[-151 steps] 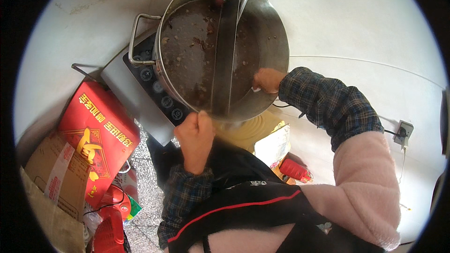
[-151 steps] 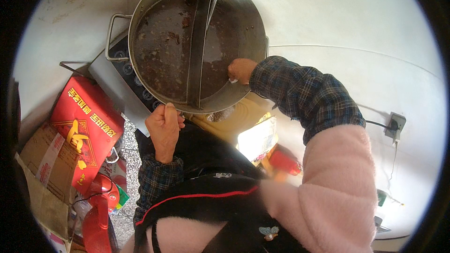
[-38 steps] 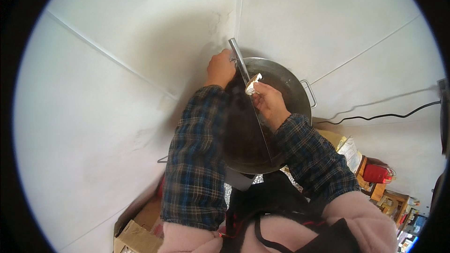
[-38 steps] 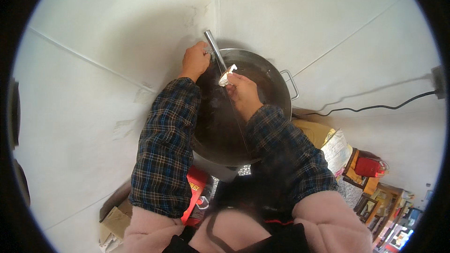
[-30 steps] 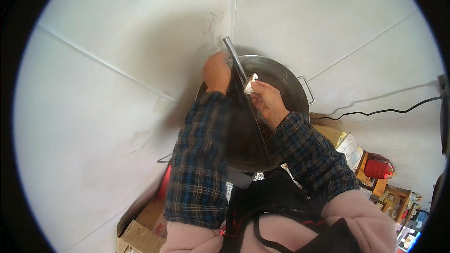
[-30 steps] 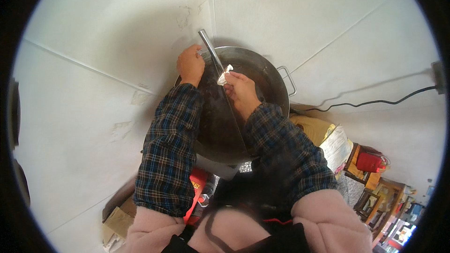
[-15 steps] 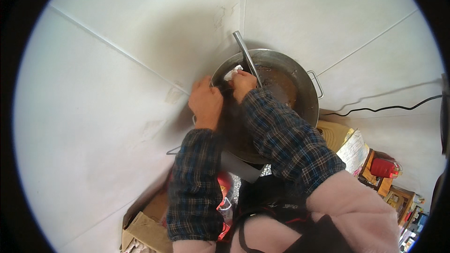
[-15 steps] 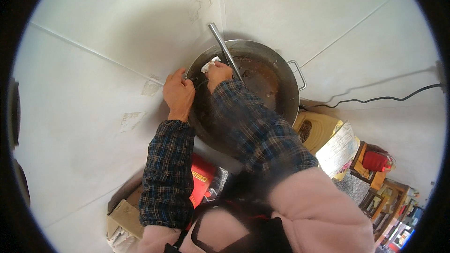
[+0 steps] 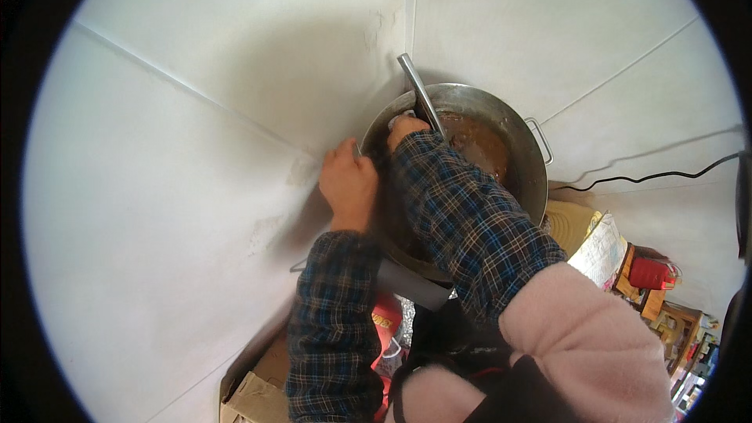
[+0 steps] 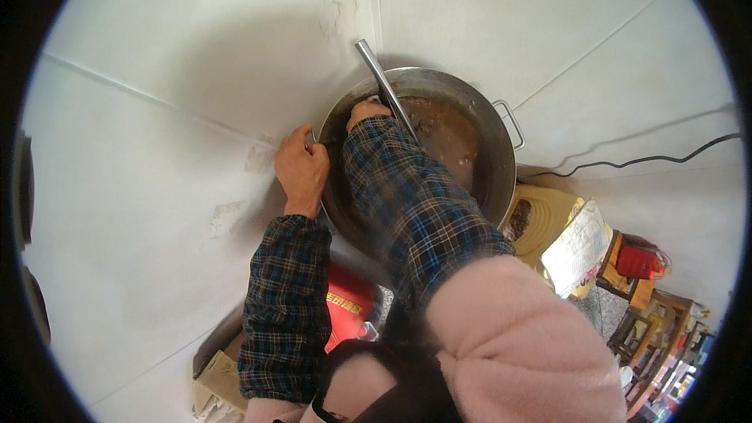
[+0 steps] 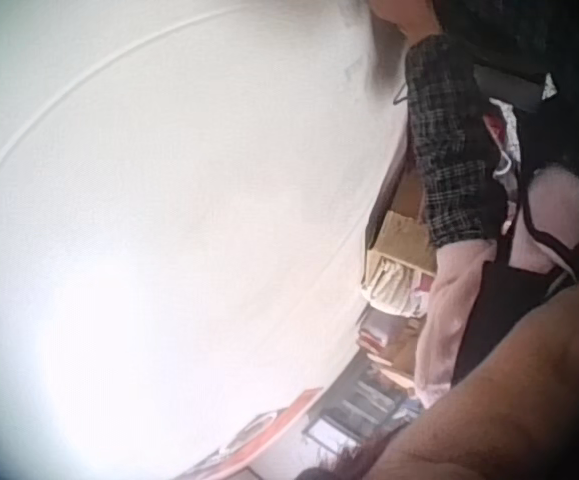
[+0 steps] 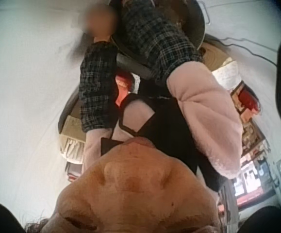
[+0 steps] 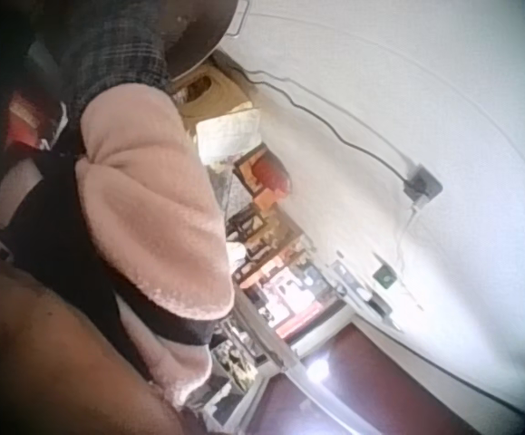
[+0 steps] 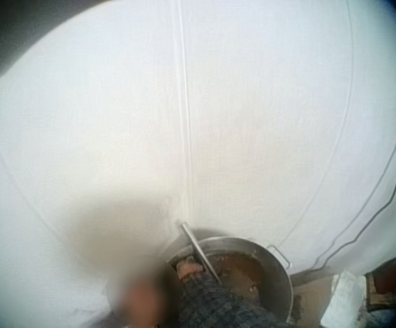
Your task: The person wipes the inside of a large metal pot with a paper towel, then carries the pot to a counter and places it down. They later pick up a lid and a plate with food, moving around the kitchen area.
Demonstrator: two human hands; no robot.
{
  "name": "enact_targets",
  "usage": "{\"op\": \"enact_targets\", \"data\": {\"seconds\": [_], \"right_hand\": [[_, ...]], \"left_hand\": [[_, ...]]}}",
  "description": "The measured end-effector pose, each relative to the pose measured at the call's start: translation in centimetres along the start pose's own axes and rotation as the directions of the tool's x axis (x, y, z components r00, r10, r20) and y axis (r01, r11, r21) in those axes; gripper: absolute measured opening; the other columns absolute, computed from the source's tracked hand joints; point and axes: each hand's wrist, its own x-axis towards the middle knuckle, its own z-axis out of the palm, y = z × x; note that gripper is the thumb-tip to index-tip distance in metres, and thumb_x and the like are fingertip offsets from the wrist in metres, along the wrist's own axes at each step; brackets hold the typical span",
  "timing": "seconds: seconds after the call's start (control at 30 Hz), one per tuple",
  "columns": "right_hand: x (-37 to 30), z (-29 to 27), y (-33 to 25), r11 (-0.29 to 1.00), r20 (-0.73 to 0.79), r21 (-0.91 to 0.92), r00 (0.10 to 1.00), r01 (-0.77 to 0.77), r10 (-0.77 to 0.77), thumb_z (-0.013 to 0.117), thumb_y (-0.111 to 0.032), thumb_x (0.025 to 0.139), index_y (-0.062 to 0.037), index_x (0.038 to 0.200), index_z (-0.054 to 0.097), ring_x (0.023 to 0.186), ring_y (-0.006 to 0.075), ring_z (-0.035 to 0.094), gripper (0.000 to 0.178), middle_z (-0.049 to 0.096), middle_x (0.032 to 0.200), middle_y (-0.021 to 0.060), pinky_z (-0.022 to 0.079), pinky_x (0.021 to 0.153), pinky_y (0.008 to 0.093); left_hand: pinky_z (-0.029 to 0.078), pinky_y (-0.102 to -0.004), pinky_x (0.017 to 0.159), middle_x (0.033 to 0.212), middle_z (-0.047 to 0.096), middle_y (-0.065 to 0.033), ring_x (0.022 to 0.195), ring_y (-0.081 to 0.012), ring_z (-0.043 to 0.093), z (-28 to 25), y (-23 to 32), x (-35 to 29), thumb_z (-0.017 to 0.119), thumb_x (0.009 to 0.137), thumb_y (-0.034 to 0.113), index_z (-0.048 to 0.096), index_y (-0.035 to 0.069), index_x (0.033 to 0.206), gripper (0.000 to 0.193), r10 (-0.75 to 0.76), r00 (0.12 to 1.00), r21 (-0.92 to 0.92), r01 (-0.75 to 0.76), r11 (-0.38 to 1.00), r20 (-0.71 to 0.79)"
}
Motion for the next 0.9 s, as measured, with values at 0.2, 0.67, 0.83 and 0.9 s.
{"op": "enact_targets", "data": {"seconds": [0.2,0.67,0.83,0.9], "right_hand": [[0.9,0.9,1.0,0.983,-0.056,-0.115,0.987,0.141,-0.148,0.059,-0.022,0.084,-0.0108,0.097,0.069,0.106,0.0261,0.06,0.02,0.062,0.114,0.0123,0.05,0.087,0.0335],[-3.7,-2.9,-1.3,-0.384,0.055,0.921,0.957,0.061,0.284,0.061,0.0,0.08,0.001,0.107,0.061,0.076,0.018,0.062,0.027,0.065,0.092,0.0101,0.05,0.062,0.0301],[-3.6,-1.3,1.5,-0.295,0.2,0.943,0.971,-0.155,0.13,0.053,0.001,0.082,-0.0044,0.106,0.061,0.078,0.018,0.062,0.027,0.064,0.093,0.0047,0.051,0.064,0.0329],[-2.8,0.3,1.5,-0.227,0.2,0.958,0.975,-0.174,0.097,0.055,-0.001,0.081,-0.0058,0.105,0.063,0.076,0.0198,0.063,0.026,0.065,0.091,0.0053,0.052,0.066,0.0352]], "left_hand": [[0.049,-0.0398,0.068,0.079,0.063,-0.0152,0.07,-0.0298,0.06,0.3,-0.3,-0.1,0.057,0.07,0.007,0.067,0.003,0.098,0.03,0.027,0.999,-0.004,-0.027,1.0,-0.037],[0.049,-0.0404,0.07,0.077,0.064,-0.0163,0.07,-0.0314,0.061,0.2,0.0,0.1,0.057,0.069,0.01,0.068,0.002,0.096,0.03,0.047,0.998,-0.009,-0.048,0.999,-0.047],[0.048,-0.0438,0.076,0.089,0.065,-0.017,0.084,-0.035,0.06,0.1,0.1,0.5,0.056,0.07,0.01,0.066,0.004,0.095,0.028,-0.035,0.999,-0.046,0.036,0.998,0.027],[0.048,-0.0437,0.076,0.089,0.065,-0.017,0.084,-0.035,0.06,0.2,0.0,0.4,0.056,0.07,0.01,0.067,0.004,0.095,0.028,-0.049,0.999,-0.065,0.05,0.997,0.021]]}}
